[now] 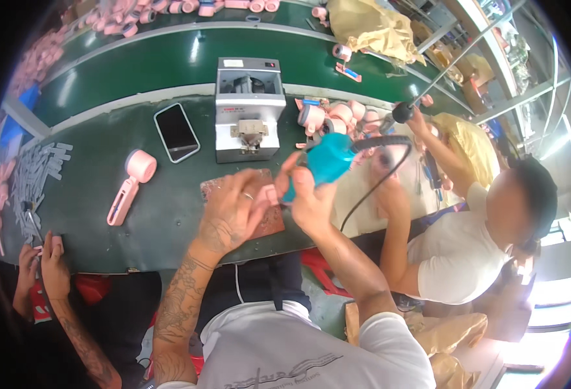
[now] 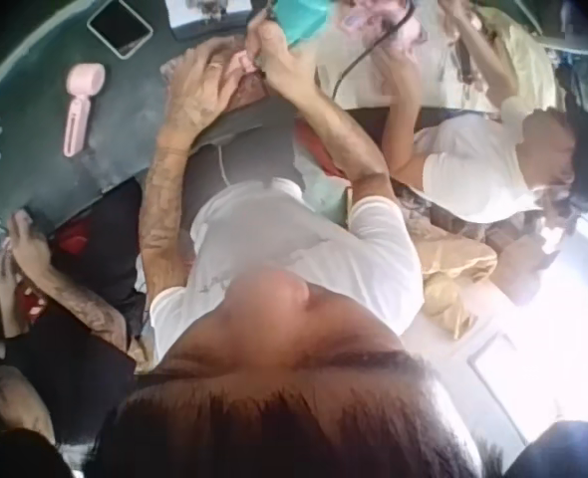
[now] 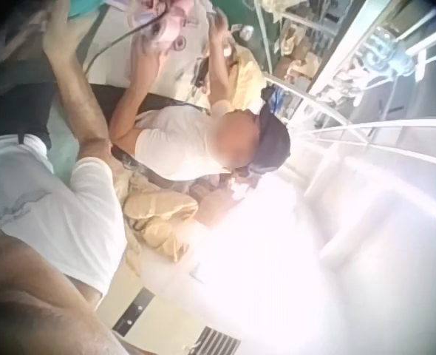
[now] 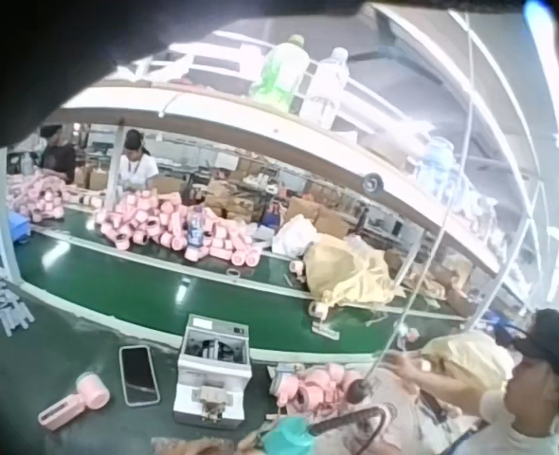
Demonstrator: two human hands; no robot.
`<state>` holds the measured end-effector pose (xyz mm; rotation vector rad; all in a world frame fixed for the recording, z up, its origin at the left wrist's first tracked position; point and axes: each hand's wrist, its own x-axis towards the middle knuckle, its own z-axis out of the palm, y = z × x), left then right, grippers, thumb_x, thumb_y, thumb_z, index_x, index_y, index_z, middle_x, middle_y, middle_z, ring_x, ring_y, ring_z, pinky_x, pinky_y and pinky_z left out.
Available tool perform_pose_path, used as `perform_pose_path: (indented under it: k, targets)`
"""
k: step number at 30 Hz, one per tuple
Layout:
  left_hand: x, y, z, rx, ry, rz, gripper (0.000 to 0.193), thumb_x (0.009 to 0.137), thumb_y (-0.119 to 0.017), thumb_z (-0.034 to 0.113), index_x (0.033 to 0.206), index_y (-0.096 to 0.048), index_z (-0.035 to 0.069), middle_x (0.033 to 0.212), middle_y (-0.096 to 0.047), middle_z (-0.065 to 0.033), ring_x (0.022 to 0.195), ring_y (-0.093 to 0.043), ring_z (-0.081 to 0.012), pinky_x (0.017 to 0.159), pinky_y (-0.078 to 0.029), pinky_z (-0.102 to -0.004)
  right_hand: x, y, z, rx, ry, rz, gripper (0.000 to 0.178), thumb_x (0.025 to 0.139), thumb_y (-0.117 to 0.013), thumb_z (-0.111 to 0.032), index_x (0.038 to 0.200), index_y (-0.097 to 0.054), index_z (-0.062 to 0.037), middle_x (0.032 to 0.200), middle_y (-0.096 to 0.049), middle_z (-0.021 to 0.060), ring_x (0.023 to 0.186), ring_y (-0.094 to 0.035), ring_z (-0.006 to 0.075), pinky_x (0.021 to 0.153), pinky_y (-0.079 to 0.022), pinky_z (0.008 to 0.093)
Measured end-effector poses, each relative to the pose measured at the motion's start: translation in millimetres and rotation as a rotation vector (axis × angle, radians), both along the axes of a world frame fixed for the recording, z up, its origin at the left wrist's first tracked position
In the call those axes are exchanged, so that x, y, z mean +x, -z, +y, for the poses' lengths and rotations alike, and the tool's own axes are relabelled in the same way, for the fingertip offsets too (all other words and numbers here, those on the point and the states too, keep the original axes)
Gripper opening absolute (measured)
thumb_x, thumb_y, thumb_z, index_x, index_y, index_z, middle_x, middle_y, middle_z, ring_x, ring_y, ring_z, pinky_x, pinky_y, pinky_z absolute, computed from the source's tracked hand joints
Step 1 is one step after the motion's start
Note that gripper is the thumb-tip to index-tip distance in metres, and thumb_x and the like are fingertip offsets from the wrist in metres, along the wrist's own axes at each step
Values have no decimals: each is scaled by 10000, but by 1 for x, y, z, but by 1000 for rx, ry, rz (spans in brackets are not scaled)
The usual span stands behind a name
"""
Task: Assembling handheld portable fans using an electric screwdriver at an industrial workbench.
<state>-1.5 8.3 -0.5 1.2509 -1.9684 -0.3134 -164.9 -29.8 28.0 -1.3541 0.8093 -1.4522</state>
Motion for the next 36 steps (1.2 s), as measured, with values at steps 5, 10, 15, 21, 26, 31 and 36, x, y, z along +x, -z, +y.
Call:
perform_pose_path:
  k: [5, 10, 15, 21, 26, 31, 36]
  targets:
    - [9, -12, 43, -14, 29, -201, 310, 850, -766, 193, 1132, -676, 101, 1079, -669, -79, 1011, -624, -307, 895, -489, -482, -30, -20, 59, 49, -85, -273, 618, 926, -669, -610, 1064, -559, -18, 702, -562, 73, 598, -555, 192, 530, -466, 341]
    - [83, 4, 68, 1, -352, 128, 285, 918, -695, 50, 1191, -629, 3, 1091, -682, -176, 991, -640, -362, 877, -517, -444, -44, -14, 108, 92, -100, -278, 692, 881, -651, -690, 1032, -500, -32, 642, -517, 70, 504, -515, 206, 470, -441, 348]
    - [158, 18, 65, -104, -570, -135, 234, 931, -675, 44, 1146, -612, -22, 1119, -654, -205, 1053, -626, -410, 932, -500, -458, -44, -9, 112, 125, -43, -143, 734, 880, -575, -764, 1014, -475, -49, 624, -496, 39, 478, -489, 171, 432, -411, 321]
    - [204, 5, 33, -170, -868, -378, 324, 961, -659, 86, 1264, -630, -24, 1281, -652, -193, 1207, -598, -387, 1024, -474, -450, -55, -7, 114, 223, -109, -162, 727, 876, -731, -618, 1109, -560, 48, 763, -624, 98, 669, -615, 168, 597, -493, 313]
    - [40, -49, 3, -33, -475, 59, 265, 865, -780, 162, 1077, -677, 40, 1020, -664, -127, 967, -639, -321, 878, -518, -417, -69, -12, 124, 208, -115, -95, 667, 901, -746, -540, 1139, -564, 56, 768, -624, 91, 689, -602, 161, 609, -468, 297]
    - [-133, -9, -37, 92, 99, -100, 463, 904, -666, 520, 871, -714, 61, 833, -699, -127, 822, -673, -310, 737, -507, -467, -71, -17, 135, 232, -80, -137, 688, 891, -755, -545, 1136, -562, 69, 755, -614, 89, 677, -592, 164, 611, -463, 303]
    - [-198, -13, -57, 457, 187, -237, 595, 907, -591, 622, 930, -738, 45, 882, -718, -165, 864, -686, -320, 788, -504, -504, -86, -16, 145, 213, -30, -53, 728, 886, -723, -608, 1121, -524, 51, 745, -572, 91, 642, -576, 205, 568, -471, 343]
